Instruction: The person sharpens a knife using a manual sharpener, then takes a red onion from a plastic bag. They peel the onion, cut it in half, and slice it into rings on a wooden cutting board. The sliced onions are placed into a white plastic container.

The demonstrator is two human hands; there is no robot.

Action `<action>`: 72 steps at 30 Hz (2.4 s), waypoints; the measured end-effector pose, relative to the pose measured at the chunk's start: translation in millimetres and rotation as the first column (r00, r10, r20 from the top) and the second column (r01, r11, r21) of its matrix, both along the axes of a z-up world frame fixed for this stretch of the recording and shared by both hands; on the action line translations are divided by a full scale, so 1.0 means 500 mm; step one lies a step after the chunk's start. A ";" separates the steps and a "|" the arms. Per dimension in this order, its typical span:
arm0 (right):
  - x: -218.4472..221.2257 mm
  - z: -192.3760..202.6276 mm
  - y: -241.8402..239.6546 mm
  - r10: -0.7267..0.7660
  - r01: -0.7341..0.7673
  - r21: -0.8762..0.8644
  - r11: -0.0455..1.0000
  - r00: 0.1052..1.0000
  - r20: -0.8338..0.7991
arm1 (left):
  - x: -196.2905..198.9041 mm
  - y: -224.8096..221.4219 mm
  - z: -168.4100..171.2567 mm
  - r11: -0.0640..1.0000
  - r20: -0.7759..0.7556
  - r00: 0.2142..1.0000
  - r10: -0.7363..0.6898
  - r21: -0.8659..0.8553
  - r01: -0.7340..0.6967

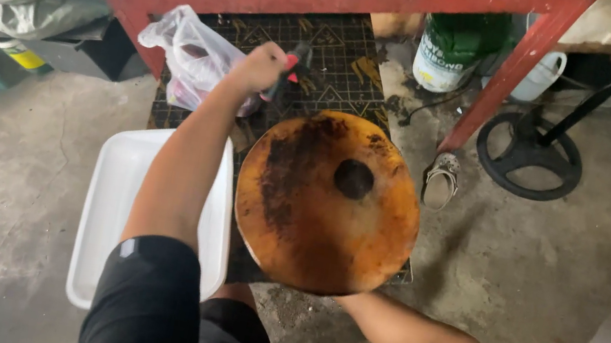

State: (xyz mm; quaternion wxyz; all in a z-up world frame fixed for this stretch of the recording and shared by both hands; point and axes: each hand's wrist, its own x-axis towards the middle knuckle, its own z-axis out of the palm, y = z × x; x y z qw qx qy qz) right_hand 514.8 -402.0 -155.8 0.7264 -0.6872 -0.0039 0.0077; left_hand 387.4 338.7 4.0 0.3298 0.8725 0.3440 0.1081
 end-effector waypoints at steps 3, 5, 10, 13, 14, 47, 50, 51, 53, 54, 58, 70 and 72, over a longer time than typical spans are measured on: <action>-0.015 -0.001 -0.013 0.009 -0.010 0.037 0.999 1.000 0.015 | -0.082 -0.083 0.095 0.899 0.226 0.946 0.234 -0.421 -0.122; -0.017 -0.028 -0.016 0.031 -0.043 0.144 0.989 0.996 0.086 | -0.139 -0.143 0.148 0.818 0.204 0.903 0.378 -0.531 -0.223; -0.066 -0.002 0.009 0.196 -0.210 0.255 0.944 0.977 0.081 | -0.257 -0.225 0.138 0.943 0.263 0.923 0.281 -0.257 -0.213; -0.117 0.035 0.032 0.323 -0.336 0.281 0.899 0.942 0.094 | -0.305 -0.263 0.070 0.955 0.258 0.921 0.292 -0.122 -0.269; -0.132 0.054 0.051 0.368 -0.384 0.274 0.882 0.923 0.110 | -0.313 -0.262 0.043 0.961 0.296 0.916 0.270 -0.032 -0.273; -0.332 0.312 0.453 0.750 -0.137 -0.753 0.644 0.307 0.586 | -0.413 -0.693 -0.033 0.965 0.294 0.955 0.039 0.238 -0.113; -0.334 0.317 0.466 0.753 -0.162 -0.749 0.643 0.315 0.578 | -0.414 -0.693 -0.024 0.969 0.307 0.951 0.035 0.222 -0.107; -0.337 0.334 0.455 0.750 -0.162 -0.746 0.646 0.318 0.580 | -0.414 -0.694 -0.023 0.969 0.305 0.952 0.031 0.225 -0.103; -0.343 0.368 0.434 0.785 -0.134 -0.782 0.609 0.248 0.568 | -0.414 -0.695 -0.020 0.972 0.303 0.952 0.043 0.207 -0.110; -0.349 0.395 0.398 0.784 -0.135 -0.781 0.609 0.251 0.568 | -0.415 -0.695 -0.021 0.972 0.300 0.953 0.041 0.208 -0.107; -0.356 0.478 0.266 0.865 0.011 -0.912 0.411 0.312 0.394 | -0.416 -0.696 -0.029 0.980 0.325 0.946 0.019 0.181 -0.082; -0.393 0.536 0.346 0.765 -0.108 -0.794 0.598 0.371 0.526 | -0.422 -0.692 -0.011 0.988 0.293 0.956 0.009 0.145 -0.054; -0.372 0.464 0.398 0.760 -0.186 -0.752 0.632 0.337 0.556 | -0.421 -0.690 -0.010 0.990 0.285 0.959 0.009 0.134 -0.049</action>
